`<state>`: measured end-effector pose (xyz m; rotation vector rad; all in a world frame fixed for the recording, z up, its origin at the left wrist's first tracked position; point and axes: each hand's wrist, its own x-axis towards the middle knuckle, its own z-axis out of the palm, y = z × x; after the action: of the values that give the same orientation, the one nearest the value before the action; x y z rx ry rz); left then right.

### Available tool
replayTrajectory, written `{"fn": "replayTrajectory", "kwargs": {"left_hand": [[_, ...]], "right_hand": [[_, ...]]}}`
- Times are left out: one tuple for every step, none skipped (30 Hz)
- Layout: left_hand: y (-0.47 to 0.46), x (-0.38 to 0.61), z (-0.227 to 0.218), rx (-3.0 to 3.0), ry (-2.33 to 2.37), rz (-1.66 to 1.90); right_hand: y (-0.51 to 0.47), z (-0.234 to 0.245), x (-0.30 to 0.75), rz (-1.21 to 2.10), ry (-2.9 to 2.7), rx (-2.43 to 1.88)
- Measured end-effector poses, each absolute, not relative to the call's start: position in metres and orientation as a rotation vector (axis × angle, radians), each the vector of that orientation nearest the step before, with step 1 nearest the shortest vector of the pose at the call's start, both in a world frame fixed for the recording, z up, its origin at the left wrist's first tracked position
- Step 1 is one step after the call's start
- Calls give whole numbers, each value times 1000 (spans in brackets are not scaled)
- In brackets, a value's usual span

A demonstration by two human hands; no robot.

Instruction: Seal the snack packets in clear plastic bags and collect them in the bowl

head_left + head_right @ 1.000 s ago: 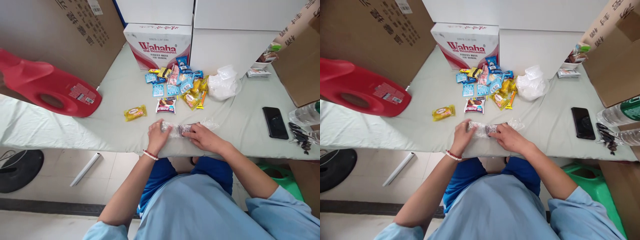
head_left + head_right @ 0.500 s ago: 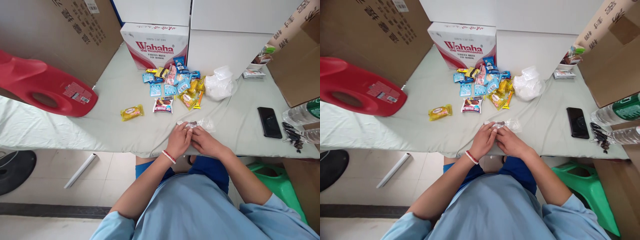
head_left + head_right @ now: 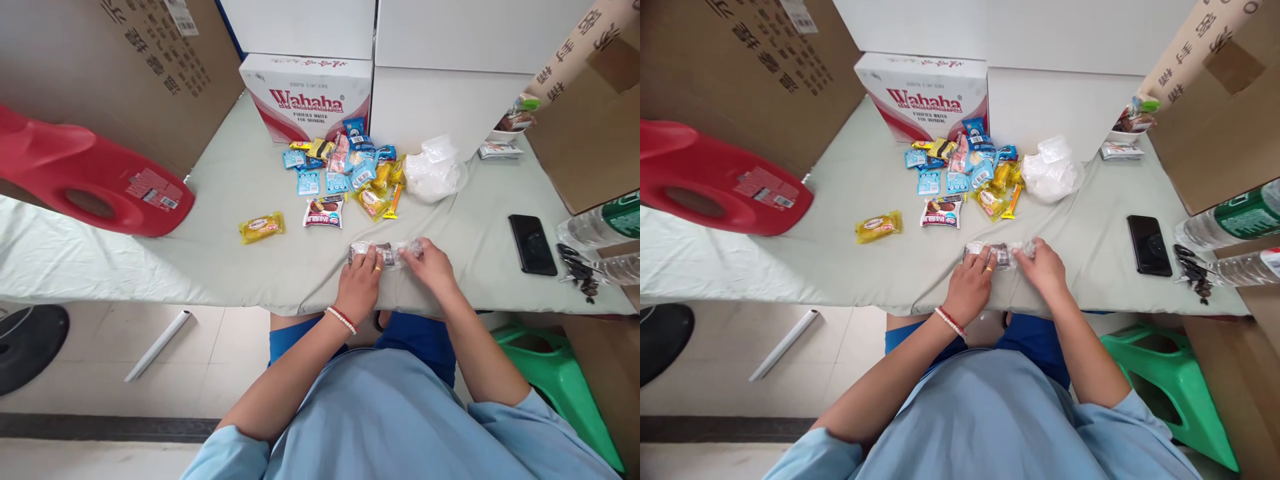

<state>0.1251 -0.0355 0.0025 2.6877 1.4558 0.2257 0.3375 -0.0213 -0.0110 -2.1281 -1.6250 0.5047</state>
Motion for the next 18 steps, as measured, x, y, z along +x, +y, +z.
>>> {"fn": "replayTrajectory", "kwargs": {"left_hand": [[-36,125,3,2690,1455,216],[-36,124,4,2689,1456,212],[-36,123,5,2686,1460,216],[-36,123,6,2681,1465,223],[-36,123,7,2676,1468,232],[-36,123,8,2671,1470,238],[-36,124,9,2669,1470,243],[-36,125,9,2667,1470,243],[-36,127,9,2667,1469,241],[-35,127,9,2664,1464,239],[-34,127,9,2655,1451,242],[-32,125,8,2636,1426,255],[-30,121,8,2608,1379,286],[-28,114,7,2564,1316,343],[-26,106,6,2495,1250,430],[-24,95,4,2397,1200,541],[-22,85,2,2271,1184,664],[-20,75,0,2124,1221,783]], "right_hand": [[-18,-11,335,498,-1681,-2096],[-16,-11,334,466,-1722,-2038],[-16,-9,334,419,-1740,-1968],[-16,-5,334,375,-1735,-1903],[-17,0,334,347,-1719,-1859],[-17,6,332,350,-1713,-1838],[-17,13,327,386,-1727,-1835],[-15,20,320,441,-1762,-1840],[-12,27,311,498,-1812,-1844],[-8,31,300,543,-1869,-1843],[-3,34,289,575,-1923,-1842],[2,34,278,596,-1967,-1844],[7,33,269,614,-2002,-1847],[12,31,262,630,-2030,-1848],[15,27,256,638,-2055,-1842],[16,23,254,634,-2076,-1822],[16,19,252,618,-2094,-1787],[15,15,253,594,-2111,-1741]]}}
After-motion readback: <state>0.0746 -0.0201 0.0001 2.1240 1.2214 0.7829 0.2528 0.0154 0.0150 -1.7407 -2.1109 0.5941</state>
